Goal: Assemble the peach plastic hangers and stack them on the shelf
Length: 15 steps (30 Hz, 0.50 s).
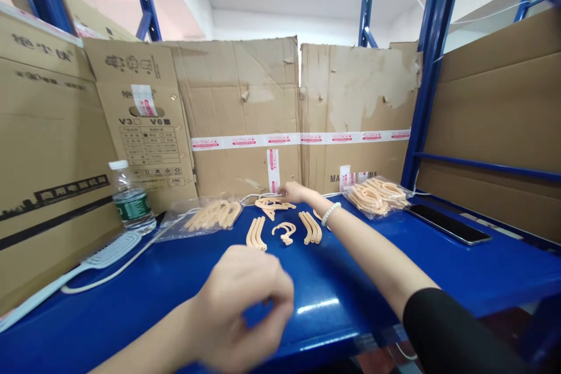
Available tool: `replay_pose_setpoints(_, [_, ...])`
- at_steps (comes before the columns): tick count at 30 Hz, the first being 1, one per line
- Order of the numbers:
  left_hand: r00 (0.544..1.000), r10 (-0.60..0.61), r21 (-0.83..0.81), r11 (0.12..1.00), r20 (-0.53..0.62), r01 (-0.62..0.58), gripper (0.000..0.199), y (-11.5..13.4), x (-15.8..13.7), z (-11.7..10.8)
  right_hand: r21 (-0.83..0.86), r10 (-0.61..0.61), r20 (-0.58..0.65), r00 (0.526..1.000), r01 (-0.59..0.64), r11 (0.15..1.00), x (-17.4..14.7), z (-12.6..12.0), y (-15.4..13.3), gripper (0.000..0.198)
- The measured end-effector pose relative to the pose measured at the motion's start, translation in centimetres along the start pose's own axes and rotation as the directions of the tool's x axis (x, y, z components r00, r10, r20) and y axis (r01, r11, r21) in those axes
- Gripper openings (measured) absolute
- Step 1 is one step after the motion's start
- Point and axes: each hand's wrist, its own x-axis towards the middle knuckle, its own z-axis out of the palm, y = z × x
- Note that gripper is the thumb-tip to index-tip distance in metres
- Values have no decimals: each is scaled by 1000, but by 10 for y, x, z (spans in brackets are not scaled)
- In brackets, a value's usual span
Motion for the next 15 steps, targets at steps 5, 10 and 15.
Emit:
replay_pose_setpoints(5, [984, -149, -55, 986, 97, 155, 16, -75, 35, 27, -72, 58, 79, 995, -52, 996, 26, 28, -2, 34])
replay_pose_setpoints(10, [935, -341, -113, 929, 96, 351, 15, -119, 11, 41, -106, 85, 82, 993, -76, 991, 36, 39, 5, 49])
replay_pose_setpoints(15, [923, -381, -132, 913, 59, 385, 15, -129, 2, 40, -129, 92, 86, 992, -80, 988, 36, 38, 5, 53])
